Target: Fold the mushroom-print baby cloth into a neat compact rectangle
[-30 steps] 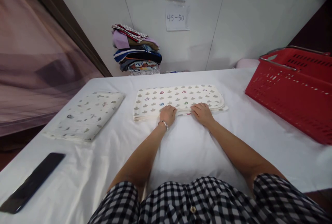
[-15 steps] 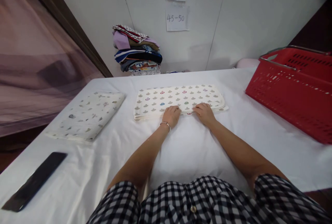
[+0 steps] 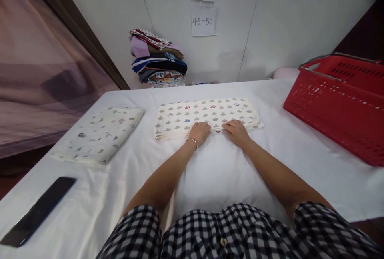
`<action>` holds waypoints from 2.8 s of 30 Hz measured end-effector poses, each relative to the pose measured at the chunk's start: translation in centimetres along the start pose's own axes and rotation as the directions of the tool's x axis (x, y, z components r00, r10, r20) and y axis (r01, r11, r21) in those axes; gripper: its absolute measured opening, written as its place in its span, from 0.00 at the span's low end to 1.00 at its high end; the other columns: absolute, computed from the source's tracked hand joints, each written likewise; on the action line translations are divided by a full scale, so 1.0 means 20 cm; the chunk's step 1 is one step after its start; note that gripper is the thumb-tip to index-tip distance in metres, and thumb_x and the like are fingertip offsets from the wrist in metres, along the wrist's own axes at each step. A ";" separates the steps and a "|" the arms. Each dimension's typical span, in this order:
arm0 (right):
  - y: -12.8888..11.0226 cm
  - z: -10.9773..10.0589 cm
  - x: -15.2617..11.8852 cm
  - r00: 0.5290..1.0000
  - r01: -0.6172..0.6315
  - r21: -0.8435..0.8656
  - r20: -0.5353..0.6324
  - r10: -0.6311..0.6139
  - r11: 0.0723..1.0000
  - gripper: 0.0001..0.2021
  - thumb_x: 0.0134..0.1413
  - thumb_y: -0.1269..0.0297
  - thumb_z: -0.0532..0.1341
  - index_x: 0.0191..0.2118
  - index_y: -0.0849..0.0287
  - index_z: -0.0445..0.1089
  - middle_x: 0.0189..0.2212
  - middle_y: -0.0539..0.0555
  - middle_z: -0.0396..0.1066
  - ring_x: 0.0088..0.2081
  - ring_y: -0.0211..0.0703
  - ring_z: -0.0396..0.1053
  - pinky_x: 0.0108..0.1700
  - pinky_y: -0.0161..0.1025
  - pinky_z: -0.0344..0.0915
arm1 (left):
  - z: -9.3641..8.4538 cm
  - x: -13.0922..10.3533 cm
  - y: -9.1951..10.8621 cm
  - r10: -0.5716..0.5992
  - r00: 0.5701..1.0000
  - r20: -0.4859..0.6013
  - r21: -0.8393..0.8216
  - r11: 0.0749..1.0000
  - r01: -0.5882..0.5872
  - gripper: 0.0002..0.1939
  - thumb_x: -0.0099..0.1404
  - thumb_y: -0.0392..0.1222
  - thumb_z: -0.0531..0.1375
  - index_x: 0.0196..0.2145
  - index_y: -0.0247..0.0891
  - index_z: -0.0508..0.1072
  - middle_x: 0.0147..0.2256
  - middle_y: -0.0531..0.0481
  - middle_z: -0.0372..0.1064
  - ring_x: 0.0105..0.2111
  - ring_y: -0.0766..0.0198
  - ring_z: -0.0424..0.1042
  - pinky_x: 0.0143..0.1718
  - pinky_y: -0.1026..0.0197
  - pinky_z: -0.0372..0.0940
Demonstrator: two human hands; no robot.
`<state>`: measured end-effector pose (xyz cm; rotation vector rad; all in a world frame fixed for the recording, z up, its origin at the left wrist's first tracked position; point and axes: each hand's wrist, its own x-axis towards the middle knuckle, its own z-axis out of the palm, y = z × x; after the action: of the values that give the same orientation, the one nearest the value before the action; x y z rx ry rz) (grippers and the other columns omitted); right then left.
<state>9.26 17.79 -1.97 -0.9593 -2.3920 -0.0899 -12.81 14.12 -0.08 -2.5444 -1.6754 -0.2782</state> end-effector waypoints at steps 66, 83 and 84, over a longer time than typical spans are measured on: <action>0.35 -0.27 -0.16 0.987 -0.148 0.030 0.059 0.146 0.988 0.13 0.60 0.61 0.52 0.38 0.54 0.75 0.39 0.54 0.73 0.42 0.45 0.66 0.46 0.44 0.62 | 0.07 0.00 0.00 -0.038 0.985 -0.166 -0.102 0.995 0.021 0.08 0.65 0.40 0.54 0.37 0.41 0.73 0.38 0.45 0.69 0.40 0.56 0.66 0.41 0.54 0.60; 0.21 -0.15 0.00 0.983 0.039 0.024 0.177 -0.043 0.999 0.15 0.62 0.68 0.49 0.36 0.57 0.74 0.35 0.55 0.71 0.37 0.43 0.61 0.41 0.41 0.56 | 0.07 -0.01 0.00 -0.042 0.987 -0.155 -0.097 0.995 0.027 0.09 0.66 0.40 0.52 0.37 0.41 0.72 0.37 0.46 0.69 0.40 0.57 0.65 0.41 0.55 0.59; 0.21 -0.15 -0.02 0.982 0.050 0.009 0.181 -0.051 0.999 0.15 0.61 0.69 0.49 0.37 0.57 0.73 0.36 0.55 0.71 0.37 0.43 0.61 0.41 0.41 0.55 | 0.07 -0.01 0.00 -0.042 0.987 -0.152 -0.097 0.995 0.028 0.09 0.66 0.40 0.52 0.38 0.41 0.72 0.38 0.46 0.69 0.40 0.57 0.65 0.41 0.55 0.59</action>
<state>13.64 19.95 -0.16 -0.9409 -2.5826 -0.0165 -12.70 14.07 -1.41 -2.4866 -1.6889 -0.5545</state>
